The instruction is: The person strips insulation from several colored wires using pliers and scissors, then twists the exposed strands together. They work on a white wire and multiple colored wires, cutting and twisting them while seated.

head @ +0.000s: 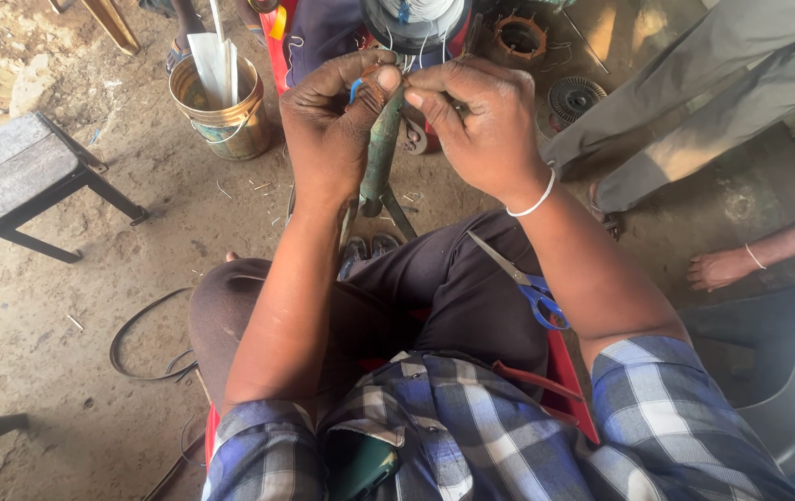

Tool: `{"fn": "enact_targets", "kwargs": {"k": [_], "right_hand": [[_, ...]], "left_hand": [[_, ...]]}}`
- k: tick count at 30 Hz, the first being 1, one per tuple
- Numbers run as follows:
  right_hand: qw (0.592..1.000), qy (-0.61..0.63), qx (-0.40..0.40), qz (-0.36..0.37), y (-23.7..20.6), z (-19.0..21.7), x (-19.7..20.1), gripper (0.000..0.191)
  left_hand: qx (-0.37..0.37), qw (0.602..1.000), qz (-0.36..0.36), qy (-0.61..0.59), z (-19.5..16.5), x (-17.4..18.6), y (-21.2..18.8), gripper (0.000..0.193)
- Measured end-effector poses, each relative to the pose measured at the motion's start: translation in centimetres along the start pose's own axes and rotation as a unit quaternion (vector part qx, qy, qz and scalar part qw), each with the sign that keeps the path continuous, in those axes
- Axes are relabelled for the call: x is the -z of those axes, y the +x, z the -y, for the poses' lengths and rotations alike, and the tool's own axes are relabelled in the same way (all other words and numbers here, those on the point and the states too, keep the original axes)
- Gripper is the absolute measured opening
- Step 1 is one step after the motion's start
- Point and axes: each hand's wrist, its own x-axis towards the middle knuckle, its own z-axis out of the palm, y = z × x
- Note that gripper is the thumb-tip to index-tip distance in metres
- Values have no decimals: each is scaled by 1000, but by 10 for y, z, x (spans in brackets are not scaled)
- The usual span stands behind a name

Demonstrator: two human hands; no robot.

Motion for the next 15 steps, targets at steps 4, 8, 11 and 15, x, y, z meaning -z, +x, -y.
{"fn": "enact_targets", "kwargs": {"k": [4, 8, 11, 15], "right_hand": [[998, 49, -20, -23, -2, -5, -4, 13], [986, 129, -102, -8, -4, -11, -7, 13], [990, 129, -53, 0, -5, -16, -7, 15], [985, 148, -82, 13, -7, -19, -5, 13]], "left_hand": [[-33, 999, 14, 12, -2, -2, -3, 19], [-51, 998, -10, 30, 0, -6, -7, 17], [-68, 998, -8, 9, 1, -6, -5, 16], [-29, 999, -7, -25, 0, -1, -1, 16]]}}
